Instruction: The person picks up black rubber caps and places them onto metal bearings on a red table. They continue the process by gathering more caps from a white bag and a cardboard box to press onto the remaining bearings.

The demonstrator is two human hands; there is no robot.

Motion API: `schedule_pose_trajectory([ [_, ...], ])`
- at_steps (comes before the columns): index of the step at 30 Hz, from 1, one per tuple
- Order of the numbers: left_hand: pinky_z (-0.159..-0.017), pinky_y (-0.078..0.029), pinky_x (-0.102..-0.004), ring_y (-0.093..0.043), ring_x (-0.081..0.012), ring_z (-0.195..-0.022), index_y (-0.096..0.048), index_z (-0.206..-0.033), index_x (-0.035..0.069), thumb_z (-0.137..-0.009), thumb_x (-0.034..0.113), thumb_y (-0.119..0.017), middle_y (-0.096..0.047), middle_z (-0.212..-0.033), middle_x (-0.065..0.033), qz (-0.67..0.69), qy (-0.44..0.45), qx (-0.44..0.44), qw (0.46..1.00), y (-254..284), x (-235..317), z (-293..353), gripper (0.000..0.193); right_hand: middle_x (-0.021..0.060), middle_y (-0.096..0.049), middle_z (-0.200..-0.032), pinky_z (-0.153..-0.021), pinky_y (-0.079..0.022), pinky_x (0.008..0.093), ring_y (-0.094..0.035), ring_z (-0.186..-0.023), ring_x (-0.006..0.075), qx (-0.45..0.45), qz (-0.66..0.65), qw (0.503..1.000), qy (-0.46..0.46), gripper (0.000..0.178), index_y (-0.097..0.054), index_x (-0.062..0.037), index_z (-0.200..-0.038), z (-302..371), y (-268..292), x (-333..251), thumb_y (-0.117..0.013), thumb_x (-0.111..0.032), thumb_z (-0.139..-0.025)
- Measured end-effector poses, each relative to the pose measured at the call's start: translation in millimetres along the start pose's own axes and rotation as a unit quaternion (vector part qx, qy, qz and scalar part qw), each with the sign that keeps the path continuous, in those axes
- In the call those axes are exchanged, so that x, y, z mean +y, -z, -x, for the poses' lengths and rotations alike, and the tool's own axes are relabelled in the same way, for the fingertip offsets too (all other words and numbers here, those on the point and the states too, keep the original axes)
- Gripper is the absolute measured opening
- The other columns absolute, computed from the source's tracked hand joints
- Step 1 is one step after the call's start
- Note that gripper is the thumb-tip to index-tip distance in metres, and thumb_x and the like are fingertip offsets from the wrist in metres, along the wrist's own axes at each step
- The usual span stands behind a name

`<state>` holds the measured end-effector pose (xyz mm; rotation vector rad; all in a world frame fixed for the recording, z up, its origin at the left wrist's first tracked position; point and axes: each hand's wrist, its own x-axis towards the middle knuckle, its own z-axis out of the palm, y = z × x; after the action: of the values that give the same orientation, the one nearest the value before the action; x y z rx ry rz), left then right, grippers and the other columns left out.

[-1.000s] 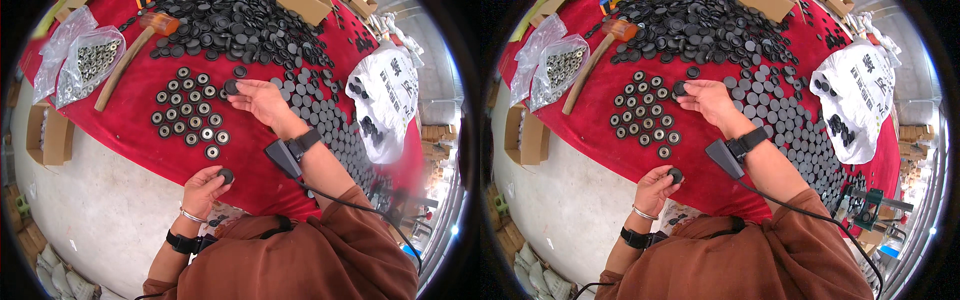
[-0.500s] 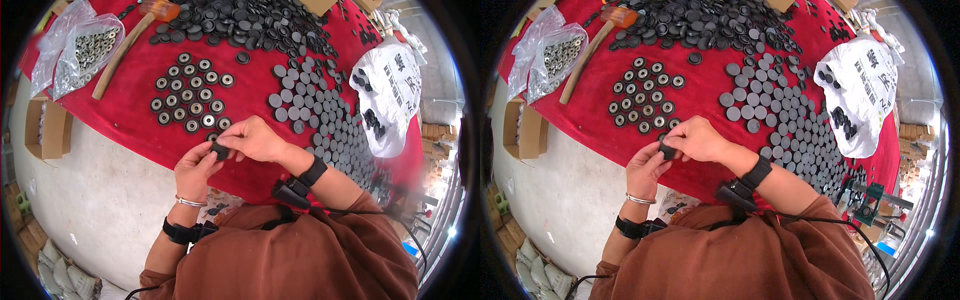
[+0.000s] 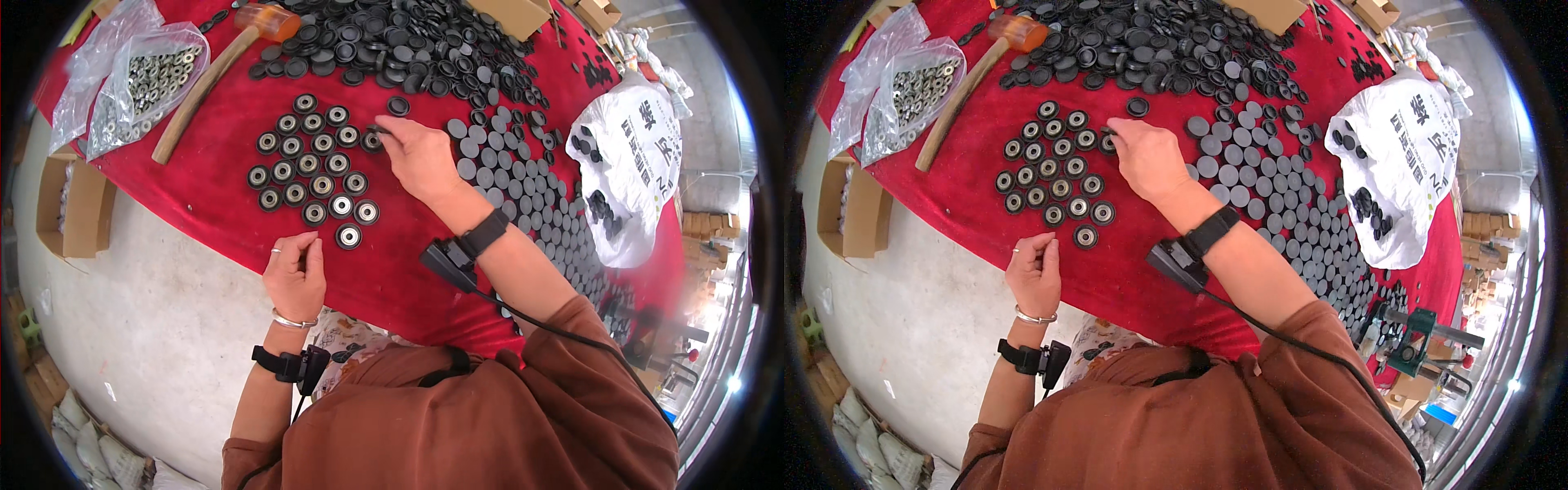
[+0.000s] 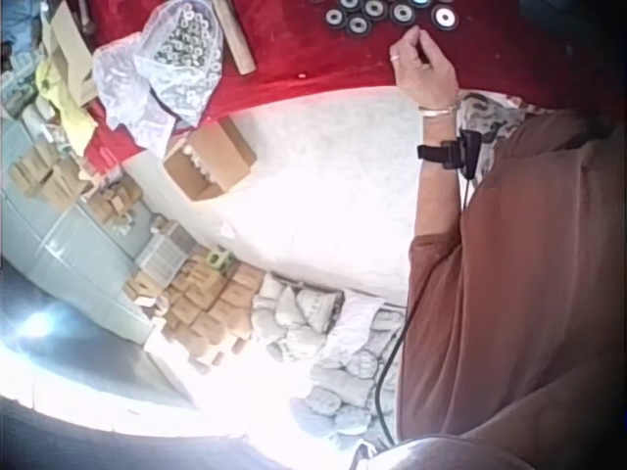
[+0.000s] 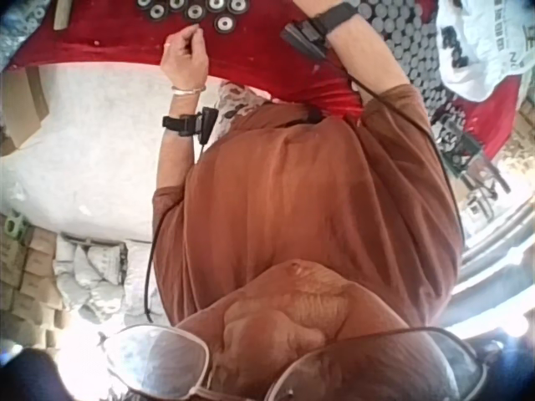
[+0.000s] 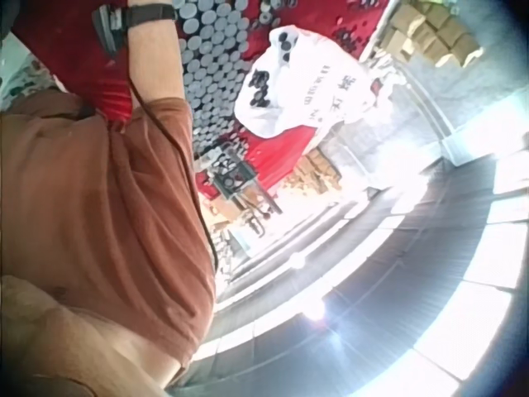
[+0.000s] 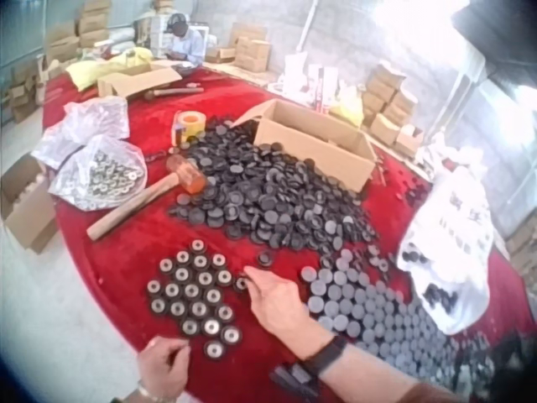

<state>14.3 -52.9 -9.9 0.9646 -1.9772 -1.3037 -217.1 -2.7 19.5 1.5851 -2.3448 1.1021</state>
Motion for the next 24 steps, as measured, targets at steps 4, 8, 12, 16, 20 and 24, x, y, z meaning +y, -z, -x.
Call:
schedule_pose_trajectory([
  [4, -0.056, -0.043, -0.0204, -0.051, -0.0079, -0.064, -0.062, -0.09, 0.001, -0.083, 0.0, -0.06, -0.056, -0.077, -0.0034, -0.029, -0.044, 0.024, 0.998, -2, 7, 0, 0.007, 0.0168, -0.065, -0.093, -0.069, -0.052, 0.0357, -0.063, -0.081, 0.0324, -0.068, 0.077, 0.994, 0.047, 0.024, -0.06, -0.0013, -0.101, 5, -6, 3, -0.059, -0.005, -0.078],
  [8, -0.055, -0.042, -0.0212, -0.051, -0.0089, -0.062, -0.062, -0.089, 0.001, -0.082, -0.001, -0.06, -0.055, -0.076, -0.0044, -0.039, -0.051, 0.022, 0.998, -1, 7, -2, 0.008, 0.0197, -0.06, -0.107, -0.077, -0.05, 0.0363, -0.061, -0.093, 0.0309, -0.11, 0.181, 0.972, 0.106, 0.032, -0.058, 0.0017, -0.105, 14, -8, -1, -0.055, -0.003, -0.074],
  [12, -0.055, -0.042, -0.0215, -0.051, -0.009, -0.062, -0.062, -0.089, 0.0, -0.081, -0.001, -0.06, -0.055, -0.076, -0.0046, -0.039, -0.048, 0.018, 0.998, 0, 8, -3, 0.007, 0.0233, -0.056, -0.113, -0.083, -0.046, 0.0364, -0.057, -0.101, 0.0286, -0.155, 0.252, 0.944, 0.147, 0.04, -0.056, 0.0072, -0.106, 15, -10, -5, -0.055, -0.004, -0.068],
  [16, -0.055, -0.045, -0.0239, -0.054, -0.013, -0.061, -0.062, -0.087, 0.002, -0.079, -0.001, -0.062, -0.056, -0.075, -0.006, -0.034, -0.045, 0.011, 0.998, -1, 8, -4, 0.008, 0.0271, -0.055, -0.114, -0.085, -0.042, 0.0383, -0.057, -0.102, 0.0296, -0.168, 0.284, 0.933, 0.143, 0.041, -0.056, 0.0082, -0.109, 20, -5, 0, -0.051, -0.013, -0.074],
  [20, -0.055, -0.046, -0.0257, -0.055, -0.0155, -0.06, -0.061, -0.084, 0.003, -0.078, 0.001, -0.063, -0.057, -0.073, -0.0063, -0.04, -0.047, 0.006, 0.998, -7, 13, -7, 0.007, 0.0186, -0.062, -0.095, -0.083, -0.036, 0.0432, -0.061, -0.081, 0.0231, -0.283, 0.29, 0.906, 0.121, 0.029, -0.064, 0.002, -0.088, -2, -3, -14, -0.055, -0.014, -0.066],
  [24, -0.054, -0.046, -0.0291, -0.055, -0.0199, -0.063, -0.062, -0.083, 0.004, -0.075, 0.002, -0.066, -0.057, -0.075, -0.008, -0.083, -0.112, -0.063, 0.988, 6, 9, -11, 0.009, 0.0217, -0.062, -0.096, -0.083, -0.034, 0.0483, -0.062, -0.08, 0.0269, -0.333, 0.307, 0.888, 0.085, 0.021, -0.067, -0.0005, -0.076, -16, 2, -38, -0.055, -0.016, -0.067],
])
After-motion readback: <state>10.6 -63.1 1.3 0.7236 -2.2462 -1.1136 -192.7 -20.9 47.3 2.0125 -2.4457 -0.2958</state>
